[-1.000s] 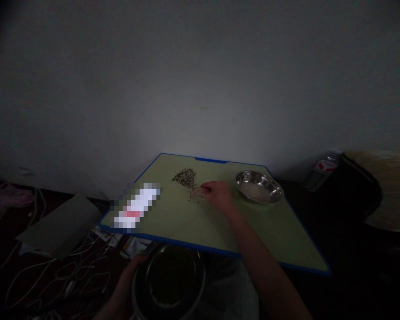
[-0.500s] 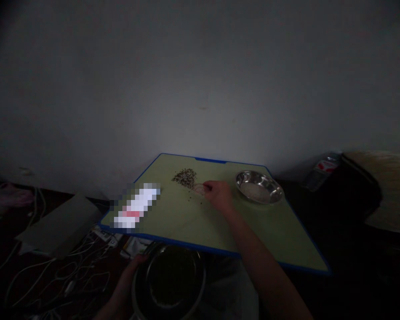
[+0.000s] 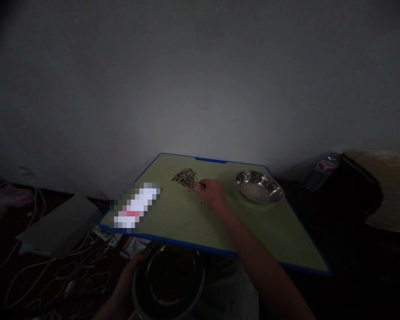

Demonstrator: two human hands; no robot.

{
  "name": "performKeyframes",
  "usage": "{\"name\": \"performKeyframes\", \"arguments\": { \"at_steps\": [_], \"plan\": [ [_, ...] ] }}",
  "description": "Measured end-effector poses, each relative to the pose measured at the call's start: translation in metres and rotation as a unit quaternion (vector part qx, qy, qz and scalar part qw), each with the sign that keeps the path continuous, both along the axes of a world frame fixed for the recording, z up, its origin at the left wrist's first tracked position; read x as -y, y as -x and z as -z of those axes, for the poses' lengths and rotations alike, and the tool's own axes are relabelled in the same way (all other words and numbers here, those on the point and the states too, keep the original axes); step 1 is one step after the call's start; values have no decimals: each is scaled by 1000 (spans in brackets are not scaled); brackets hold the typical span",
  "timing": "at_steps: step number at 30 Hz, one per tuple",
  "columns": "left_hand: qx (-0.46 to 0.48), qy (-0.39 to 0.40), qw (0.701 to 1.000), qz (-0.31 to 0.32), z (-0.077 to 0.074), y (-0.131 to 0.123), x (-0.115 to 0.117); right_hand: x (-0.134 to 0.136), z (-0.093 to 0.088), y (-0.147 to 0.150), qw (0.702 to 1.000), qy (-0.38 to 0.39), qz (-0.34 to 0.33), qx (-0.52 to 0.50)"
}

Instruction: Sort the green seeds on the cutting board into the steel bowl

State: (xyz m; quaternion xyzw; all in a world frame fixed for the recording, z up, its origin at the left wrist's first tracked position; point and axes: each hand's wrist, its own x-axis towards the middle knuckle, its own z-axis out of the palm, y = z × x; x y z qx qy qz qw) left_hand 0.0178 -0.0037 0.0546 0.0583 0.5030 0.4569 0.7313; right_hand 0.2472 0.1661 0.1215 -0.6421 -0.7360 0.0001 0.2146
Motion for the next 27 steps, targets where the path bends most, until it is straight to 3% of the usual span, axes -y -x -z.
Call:
{"name": "performKeyframes", "arguments": {
  "at_steps": [7,15,27],
  "plan": [
    [-15,27,999,-19,2,3,-6,-6,-3,2,997,8,-69,-31],
    [-39,19,999,-13,-12,0,-4,-16,-6,-6,985,46,-149,-67],
    [-8,-4,1000,-2,1,-4,-2,-10,-12,-19,968,92,-223,-69]
  ]
}}
